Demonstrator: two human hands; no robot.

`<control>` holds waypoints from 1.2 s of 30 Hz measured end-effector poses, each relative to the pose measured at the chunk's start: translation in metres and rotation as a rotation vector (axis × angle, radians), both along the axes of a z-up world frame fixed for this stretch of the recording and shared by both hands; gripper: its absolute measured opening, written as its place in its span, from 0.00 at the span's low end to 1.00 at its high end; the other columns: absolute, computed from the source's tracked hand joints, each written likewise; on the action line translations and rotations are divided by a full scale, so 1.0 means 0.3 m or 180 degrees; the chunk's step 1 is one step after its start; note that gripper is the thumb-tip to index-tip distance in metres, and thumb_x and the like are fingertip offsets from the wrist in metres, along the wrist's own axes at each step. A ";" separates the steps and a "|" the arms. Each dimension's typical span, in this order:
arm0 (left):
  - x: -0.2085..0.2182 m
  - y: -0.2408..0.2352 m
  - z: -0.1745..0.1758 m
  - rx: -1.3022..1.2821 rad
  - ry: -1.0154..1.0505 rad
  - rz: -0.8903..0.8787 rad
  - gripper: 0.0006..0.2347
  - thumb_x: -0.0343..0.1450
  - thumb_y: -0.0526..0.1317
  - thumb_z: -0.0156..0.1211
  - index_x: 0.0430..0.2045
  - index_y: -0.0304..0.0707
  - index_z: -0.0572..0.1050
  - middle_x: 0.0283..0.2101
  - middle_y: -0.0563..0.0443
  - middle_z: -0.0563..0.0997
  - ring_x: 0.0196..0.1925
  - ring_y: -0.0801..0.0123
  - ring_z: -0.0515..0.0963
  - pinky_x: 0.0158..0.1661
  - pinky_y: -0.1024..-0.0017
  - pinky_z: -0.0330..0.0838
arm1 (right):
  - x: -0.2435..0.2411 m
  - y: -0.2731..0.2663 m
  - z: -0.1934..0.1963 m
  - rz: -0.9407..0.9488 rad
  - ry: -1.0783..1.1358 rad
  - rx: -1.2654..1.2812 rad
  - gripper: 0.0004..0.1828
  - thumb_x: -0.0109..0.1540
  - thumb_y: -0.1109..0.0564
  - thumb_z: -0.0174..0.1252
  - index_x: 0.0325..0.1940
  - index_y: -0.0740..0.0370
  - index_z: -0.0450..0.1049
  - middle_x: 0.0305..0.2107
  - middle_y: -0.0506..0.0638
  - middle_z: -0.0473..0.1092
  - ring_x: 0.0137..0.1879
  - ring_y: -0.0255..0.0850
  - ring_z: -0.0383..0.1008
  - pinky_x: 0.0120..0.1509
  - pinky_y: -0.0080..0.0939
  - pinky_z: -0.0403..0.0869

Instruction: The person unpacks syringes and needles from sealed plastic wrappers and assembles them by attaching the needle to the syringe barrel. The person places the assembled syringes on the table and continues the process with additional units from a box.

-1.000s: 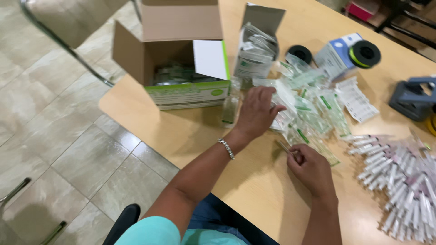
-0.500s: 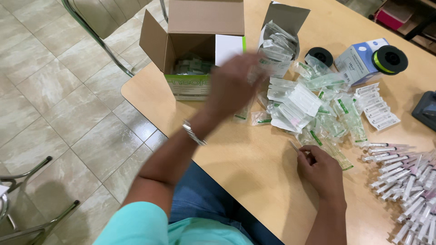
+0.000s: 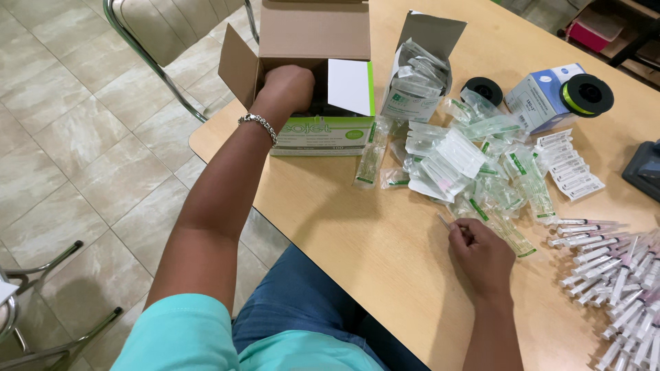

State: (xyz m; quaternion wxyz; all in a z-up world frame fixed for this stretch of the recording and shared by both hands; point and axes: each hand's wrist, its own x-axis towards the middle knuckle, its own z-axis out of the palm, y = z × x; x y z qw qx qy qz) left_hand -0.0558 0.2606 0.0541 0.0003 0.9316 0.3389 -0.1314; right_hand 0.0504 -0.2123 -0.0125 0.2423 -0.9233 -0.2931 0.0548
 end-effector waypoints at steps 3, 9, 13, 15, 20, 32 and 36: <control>-0.025 0.006 0.010 0.0080 -0.0244 -0.0038 0.11 0.66 0.25 0.52 0.28 0.40 0.82 0.34 0.42 0.85 0.37 0.47 0.84 0.31 0.55 0.79 | -0.003 0.022 -0.032 -0.0003 -0.0171 0.0197 0.07 0.63 0.46 0.60 0.37 0.43 0.82 0.21 0.34 0.72 0.33 0.29 0.73 0.42 0.32 0.68; -0.123 -0.017 0.147 0.0452 -0.0686 -0.0004 0.06 0.70 0.39 0.62 0.33 0.38 0.81 0.39 0.40 0.83 0.39 0.43 0.83 0.32 0.43 0.78 | 0.006 0.015 -0.059 0.0093 -0.0411 0.0098 0.06 0.64 0.45 0.60 0.36 0.41 0.81 0.21 0.33 0.71 0.32 0.29 0.72 0.40 0.34 0.68; -0.165 0.024 0.185 0.0550 -0.1216 -0.0354 0.05 0.68 0.35 0.59 0.26 0.39 0.82 0.32 0.39 0.82 0.35 0.42 0.80 0.31 0.47 0.75 | 0.015 0.014 -0.080 0.0012 -0.0318 -0.0056 0.08 0.64 0.42 0.58 0.37 0.40 0.81 0.21 0.33 0.72 0.35 0.30 0.74 0.42 0.36 0.68; -0.175 0.023 0.220 0.0184 -0.1699 -0.0267 0.06 0.64 0.33 0.55 0.27 0.42 0.81 0.35 0.46 0.84 0.39 0.46 0.80 0.34 0.51 0.72 | 0.023 0.006 -0.098 0.0063 -0.0452 -0.0001 0.08 0.65 0.44 0.58 0.36 0.41 0.80 0.21 0.33 0.71 0.34 0.31 0.73 0.39 0.36 0.68; -0.251 0.054 0.269 0.0347 -0.2576 -0.0637 0.05 0.65 0.33 0.56 0.23 0.41 0.80 0.30 0.48 0.83 0.32 0.53 0.79 0.32 0.54 0.69 | 0.020 0.000 -0.108 0.0161 -0.0555 0.0216 0.08 0.65 0.46 0.59 0.34 0.44 0.80 0.20 0.34 0.69 0.31 0.30 0.70 0.37 0.35 0.67; -0.129 -0.447 0.256 -0.3230 -0.4341 -0.1753 0.09 0.75 0.20 0.55 0.44 0.31 0.67 0.36 0.44 0.81 0.38 0.66 0.84 0.42 0.70 0.84 | 0.068 -0.001 -0.140 0.0248 -0.0146 0.2539 0.13 0.68 0.57 0.55 0.54 0.65 0.71 0.34 0.50 0.68 0.38 0.36 0.66 0.41 0.35 0.66; 0.158 -0.684 -0.044 -0.4889 -0.3665 -0.1475 0.07 0.76 0.31 0.58 0.46 0.35 0.70 0.35 0.53 0.83 0.38 0.77 0.85 0.44 0.77 0.82 | 0.111 -0.017 -0.168 0.0703 0.1227 0.3683 0.41 0.62 0.41 0.64 0.71 0.61 0.57 0.36 0.50 0.70 0.36 0.28 0.70 0.38 0.24 0.69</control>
